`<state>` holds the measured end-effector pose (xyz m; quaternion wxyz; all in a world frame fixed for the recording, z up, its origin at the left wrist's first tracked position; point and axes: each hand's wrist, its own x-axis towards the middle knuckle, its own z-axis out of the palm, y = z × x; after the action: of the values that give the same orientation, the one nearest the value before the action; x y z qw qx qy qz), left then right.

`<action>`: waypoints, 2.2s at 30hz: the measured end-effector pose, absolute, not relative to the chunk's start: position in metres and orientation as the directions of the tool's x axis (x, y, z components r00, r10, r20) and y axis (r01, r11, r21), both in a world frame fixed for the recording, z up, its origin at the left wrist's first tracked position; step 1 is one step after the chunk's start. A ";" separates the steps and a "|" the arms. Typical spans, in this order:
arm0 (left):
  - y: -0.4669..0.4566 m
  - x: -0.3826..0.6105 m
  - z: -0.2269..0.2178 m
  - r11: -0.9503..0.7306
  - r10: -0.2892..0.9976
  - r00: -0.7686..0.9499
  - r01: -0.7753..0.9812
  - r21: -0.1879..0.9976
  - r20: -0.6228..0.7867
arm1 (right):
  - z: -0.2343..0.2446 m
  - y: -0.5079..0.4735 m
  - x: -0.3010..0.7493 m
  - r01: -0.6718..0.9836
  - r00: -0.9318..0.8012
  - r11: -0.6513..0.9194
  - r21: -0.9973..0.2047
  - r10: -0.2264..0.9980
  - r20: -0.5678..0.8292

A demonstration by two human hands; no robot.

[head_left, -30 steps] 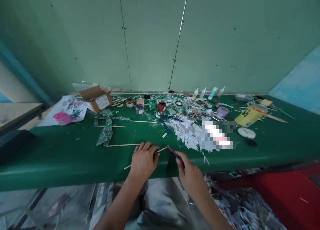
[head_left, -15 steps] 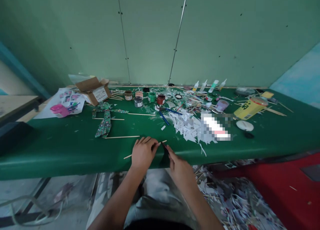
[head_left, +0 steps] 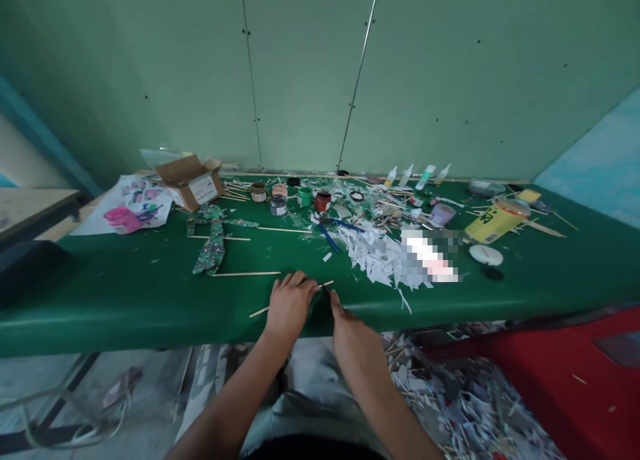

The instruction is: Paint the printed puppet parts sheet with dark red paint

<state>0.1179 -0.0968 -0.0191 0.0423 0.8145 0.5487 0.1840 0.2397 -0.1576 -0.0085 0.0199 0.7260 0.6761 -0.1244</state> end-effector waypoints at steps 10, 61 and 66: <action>-0.095 0.117 -0.017 -0.395 0.912 0.325 0.860 0.323 0.251 | 0.001 -0.157 0.242 0.991 -0.017 -0.015 -0.129 0.970 -0.242; -0.093 0.113 -0.021 -0.400 0.909 0.312 0.838 0.371 0.275 | 0.005 -0.150 0.244 0.986 -0.043 0.004 -0.165 0.972 -0.231; -0.092 0.112 -0.021 -0.400 0.910 0.312 0.836 0.376 0.273 | 0.008 -0.146 0.244 0.983 -0.058 0.019 -0.183 0.975 -0.214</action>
<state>0.1122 -0.0917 -0.0209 0.0823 0.8059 0.5417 0.2245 0.2444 -0.1465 0.0077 0.0140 0.6860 0.7135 -0.1416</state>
